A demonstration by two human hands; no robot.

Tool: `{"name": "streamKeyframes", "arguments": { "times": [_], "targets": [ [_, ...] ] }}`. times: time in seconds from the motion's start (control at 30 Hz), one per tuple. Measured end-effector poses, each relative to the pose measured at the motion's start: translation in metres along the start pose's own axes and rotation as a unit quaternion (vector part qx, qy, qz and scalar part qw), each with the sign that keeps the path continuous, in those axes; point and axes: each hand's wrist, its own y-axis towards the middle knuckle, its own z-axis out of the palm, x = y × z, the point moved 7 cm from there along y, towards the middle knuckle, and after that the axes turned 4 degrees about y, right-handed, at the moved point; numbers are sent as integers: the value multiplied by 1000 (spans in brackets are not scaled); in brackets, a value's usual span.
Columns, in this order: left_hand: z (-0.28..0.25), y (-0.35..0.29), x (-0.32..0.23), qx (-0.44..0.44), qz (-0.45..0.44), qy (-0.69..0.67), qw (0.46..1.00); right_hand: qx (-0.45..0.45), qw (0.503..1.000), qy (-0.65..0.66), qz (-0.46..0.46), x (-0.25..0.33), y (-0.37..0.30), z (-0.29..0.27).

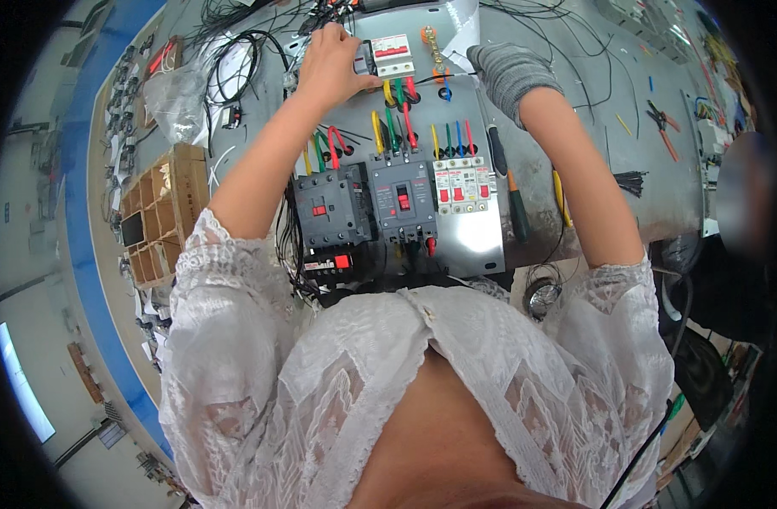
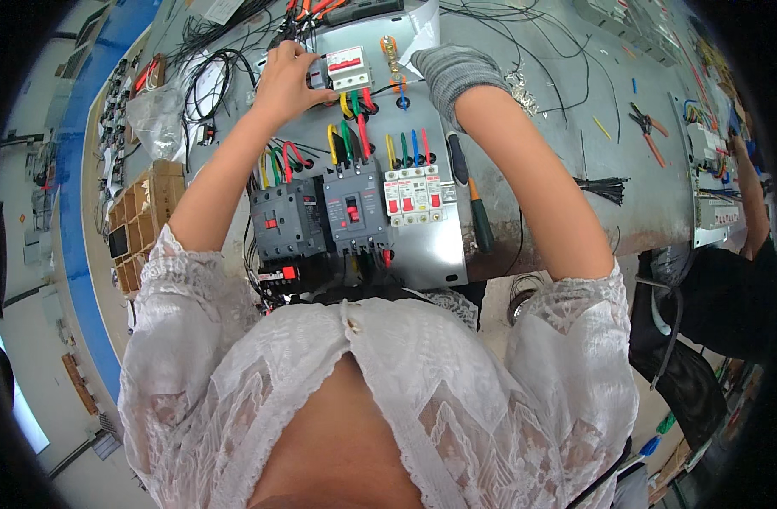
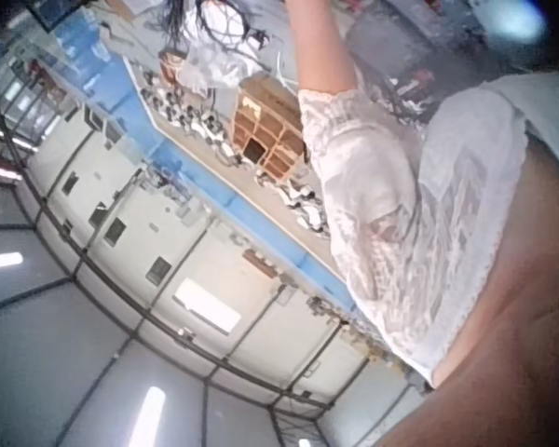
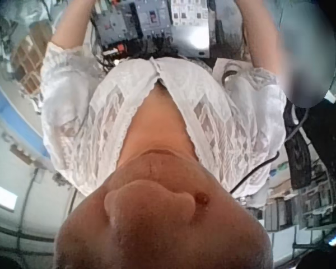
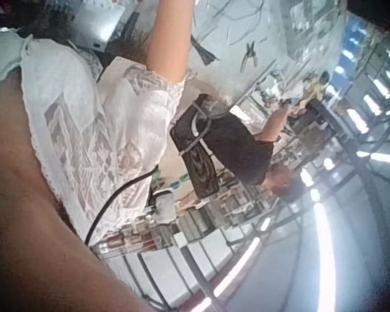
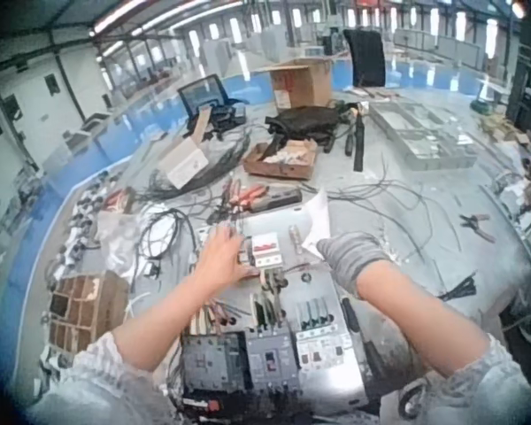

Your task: The person connects colored wires to terminals on an electrical control panel, using pliers and a screwdriver to strip, bend, and secure the wires. The person also handles a small white component and a paper document during the process.

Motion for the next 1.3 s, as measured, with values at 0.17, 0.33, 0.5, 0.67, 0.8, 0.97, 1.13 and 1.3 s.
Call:
{"name": "streamKeyframes", "arguments": {
  "times": [0.17, 0.33, 0.5, 0.67, 0.8, 0.97, 1.13, 1.3],
  "targets": [
    [47, 26, 35, 196, 38, -170, 965, -11, 1000, -4, -11, 2, 6, -1],
    [61, 49, 47, 334, -16, -237, 912, -26, 1000, 2, -7, -10, 14, 3],
    [72, 68, 29, 401, 27, -108, 909, -50, 999, -11, 11, -10, 13, -25],
    [79, 59, 27, 428, 51, -48, 901, -50, 999, 12, -13, -18, 28, -18],
    [51, 41, 28, 312, -3, -163, 936, -29, 998, -30, -46, -12, 16, -26],
    [30, 6, 9, 164, -19, -60, 984, -33, 999, -3, -40, -18, 19, -23],
    [25, -4, 5, 70, -33, -92, 993, -37, 999, -15, -17, -30, 29, -10],
    [25, -12, -2, -39, -36, -79, 995, 65, 996, -58, 8, -9, 9, -13]
  ]
}}
